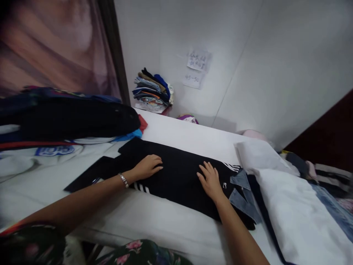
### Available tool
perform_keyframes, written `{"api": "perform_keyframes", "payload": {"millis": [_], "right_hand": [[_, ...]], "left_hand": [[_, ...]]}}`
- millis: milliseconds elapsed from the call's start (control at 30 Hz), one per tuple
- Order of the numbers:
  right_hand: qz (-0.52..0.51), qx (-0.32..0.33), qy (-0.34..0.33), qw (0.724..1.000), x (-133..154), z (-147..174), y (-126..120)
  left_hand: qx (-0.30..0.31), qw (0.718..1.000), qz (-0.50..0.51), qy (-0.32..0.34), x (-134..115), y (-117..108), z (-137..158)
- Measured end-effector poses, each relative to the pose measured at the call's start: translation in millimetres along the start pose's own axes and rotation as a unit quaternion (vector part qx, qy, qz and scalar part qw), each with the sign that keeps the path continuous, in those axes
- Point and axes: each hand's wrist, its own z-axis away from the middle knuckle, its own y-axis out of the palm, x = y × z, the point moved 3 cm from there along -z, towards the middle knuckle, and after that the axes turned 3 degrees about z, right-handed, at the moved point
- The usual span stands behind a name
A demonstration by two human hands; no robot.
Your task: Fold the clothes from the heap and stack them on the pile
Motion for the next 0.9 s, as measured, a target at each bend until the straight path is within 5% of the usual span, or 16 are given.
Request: {"api": "perform_keyframes", "payload": {"millis": [233, 433, 567, 700, 900], "right_hand": [[0.039, 0.057, -0.024, 0.997, 20, 12, 27], [0.026, 0.05, -0.029, 0.998, 15, 13, 29], [0.012, 0.052, -0.027, 0.998, 14, 12, 29], [0.001, 0.055, -0.021, 0.998, 20, 12, 21], [0.033, 0.012, -0.018, 0.999, 37, 12, -3]], "left_hand": [[-0.052, 0.985, -0.049, -0.158, 34, -26, 17], [-0.13, 0.909, -0.108, -0.38, 91, -64, 33], [-0.068, 0.873, -0.018, -0.483, 115, -66, 28], [-0.025, 0.869, 0.013, -0.494, 116, -65, 13], [0.001, 0.91, -0.053, -0.411, 123, -59, 10]]}}
